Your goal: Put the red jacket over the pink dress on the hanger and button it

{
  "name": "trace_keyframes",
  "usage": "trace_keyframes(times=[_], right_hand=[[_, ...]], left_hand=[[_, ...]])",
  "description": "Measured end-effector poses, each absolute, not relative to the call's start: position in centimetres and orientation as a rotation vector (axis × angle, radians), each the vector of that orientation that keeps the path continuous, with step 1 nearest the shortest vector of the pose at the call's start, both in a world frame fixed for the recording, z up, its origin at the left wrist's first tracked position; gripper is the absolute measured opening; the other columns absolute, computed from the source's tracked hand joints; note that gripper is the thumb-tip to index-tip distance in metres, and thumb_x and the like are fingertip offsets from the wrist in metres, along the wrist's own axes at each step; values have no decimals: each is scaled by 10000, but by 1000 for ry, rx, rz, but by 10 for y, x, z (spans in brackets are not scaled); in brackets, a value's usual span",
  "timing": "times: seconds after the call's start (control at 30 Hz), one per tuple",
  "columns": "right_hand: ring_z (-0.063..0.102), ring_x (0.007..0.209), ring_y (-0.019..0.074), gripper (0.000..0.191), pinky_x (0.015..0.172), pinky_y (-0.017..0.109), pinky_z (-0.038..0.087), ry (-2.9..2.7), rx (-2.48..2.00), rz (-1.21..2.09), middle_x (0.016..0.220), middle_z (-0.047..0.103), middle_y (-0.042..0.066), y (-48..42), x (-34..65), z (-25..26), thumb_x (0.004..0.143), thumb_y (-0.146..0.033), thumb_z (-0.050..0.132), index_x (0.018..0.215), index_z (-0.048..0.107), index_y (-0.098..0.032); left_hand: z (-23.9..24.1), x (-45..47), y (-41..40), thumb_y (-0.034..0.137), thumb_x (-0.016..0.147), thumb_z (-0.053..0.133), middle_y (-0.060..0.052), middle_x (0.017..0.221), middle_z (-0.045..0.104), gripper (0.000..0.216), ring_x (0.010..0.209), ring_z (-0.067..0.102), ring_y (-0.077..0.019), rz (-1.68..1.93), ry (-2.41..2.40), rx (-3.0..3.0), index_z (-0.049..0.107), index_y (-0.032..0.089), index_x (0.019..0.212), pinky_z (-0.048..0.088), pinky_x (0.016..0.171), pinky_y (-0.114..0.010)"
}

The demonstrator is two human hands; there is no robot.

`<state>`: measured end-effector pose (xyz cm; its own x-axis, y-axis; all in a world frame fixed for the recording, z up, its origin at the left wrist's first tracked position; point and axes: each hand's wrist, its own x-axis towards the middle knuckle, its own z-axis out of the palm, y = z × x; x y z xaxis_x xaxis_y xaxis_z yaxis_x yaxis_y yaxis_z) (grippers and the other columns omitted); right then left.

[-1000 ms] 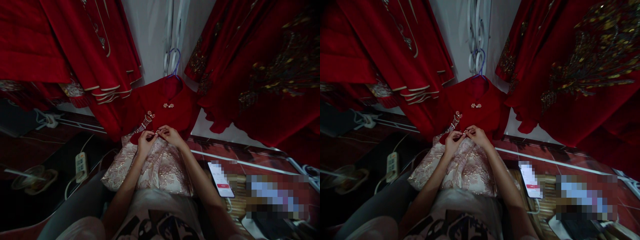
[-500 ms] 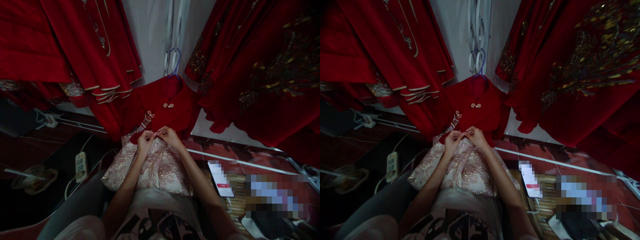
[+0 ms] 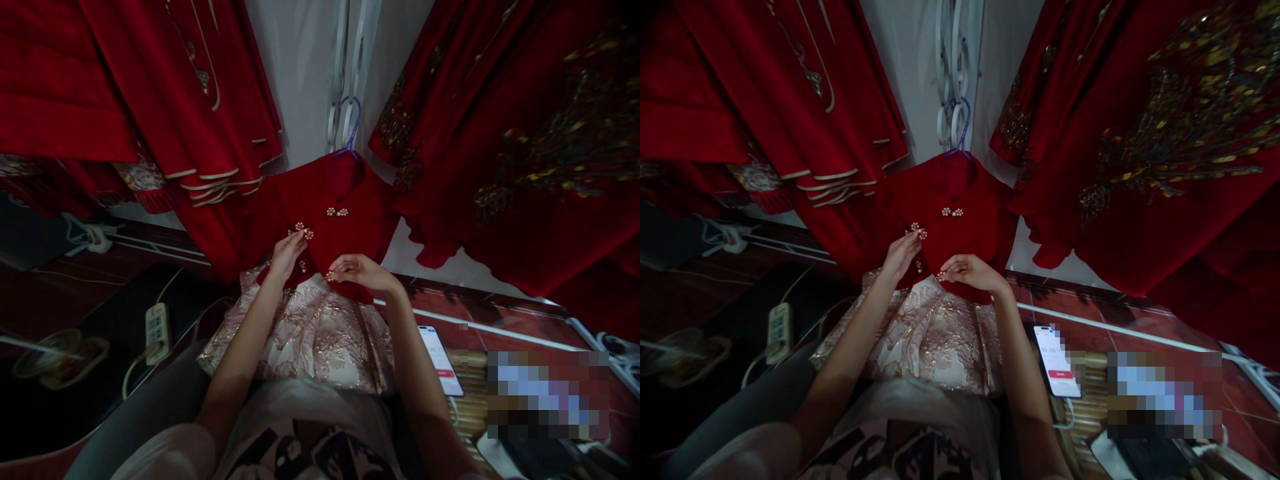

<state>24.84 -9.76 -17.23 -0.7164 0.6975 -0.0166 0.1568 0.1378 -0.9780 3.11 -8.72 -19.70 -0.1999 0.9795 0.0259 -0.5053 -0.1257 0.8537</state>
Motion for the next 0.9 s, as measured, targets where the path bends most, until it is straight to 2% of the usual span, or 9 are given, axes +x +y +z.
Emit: trace_keyframes(times=[0.27, 0.43, 0.57, 0.67, 0.73, 0.8, 0.9], right_hand=[[635, 784, 125, 215, 800, 304, 513, -1996, -810, 1560, 853, 697, 24, -95, 241, -180, 733, -276, 714, 910, 660, -165], [625, 755, 113, 197, 780, 288, 510, -1977, -812, 1557, 818, 689, 15, -96, 235, -182, 725, -259, 714, 888, 658, -163], [627, 760, 108, 192, 782, 279, 506, -1968, -823, 1576, 824, 687, 13, -98, 237, -179, 733, -246, 707, 896, 653, -160], [634, 775, 111, 189, 796, 282, 509, -2006, -827, 1626, 844, 694, 23, -100, 244, -174, 740, -246, 705, 898, 653, -156], [640, 787, 119, 193, 795, 287, 515, -2037, -828, 1673, 858, 701, 30, -102, 250, -171, 742, -253, 707, 901, 655, -157], [643, 798, 124, 199, 789, 286, 518, -2072, -822, 1707, 872, 706, 36, -103, 256, -169, 749, -267, 704, 909, 658, -158], [641, 803, 118, 203, 781, 270, 510, -2111, -802, 1701, 884, 705, 36, -103, 264, -167, 758, -283, 696, 915, 659, -159]], left_hand=[[-202, 30, -83, 379, 667, 750, -106, 1054, 719, 314, 928, 681, -167, 1645, 979, 810, 727, 156, 887, 503, 885, -311], [-204, 33, -80, 377, 607, 776, -111, 1001, 726, 310, 859, 681, -159, 1703, 1078, 817, 709, 139, 795, 510, 806, -288], [-199, 36, -80, 401, 656, 743, -96, 940, 729, 312, 780, 665, -141, 1621, 1126, 890, 707, 136, 816, 510, 730, -264], [-185, 42, -74, 442, 736, 680, -81, 860, 722, 315, 718, 642, -150, 1476, 1168, 1146, 714, 139, 817, 504, 676, -272], [-170, 47, -67, 415, 789, 637, -72, 879, 712, 283, 720, 628, -151, 1486, 1177, 1442, 715, 155, 868, 501, 688, -278], [-154, 52, -59, 348, 830, 599, -67, 953, 687, 236, 773, 615, -154, 1511, 1213, 1806, 702, 185, 967, 498, 735, -286], [-132, 59, -50, 297, 847, 581, -98, 1019, 614, 221, 955, 563, -220, 1357, 1427, 2334, 682, 198, 1017, 487, 780, -326]])
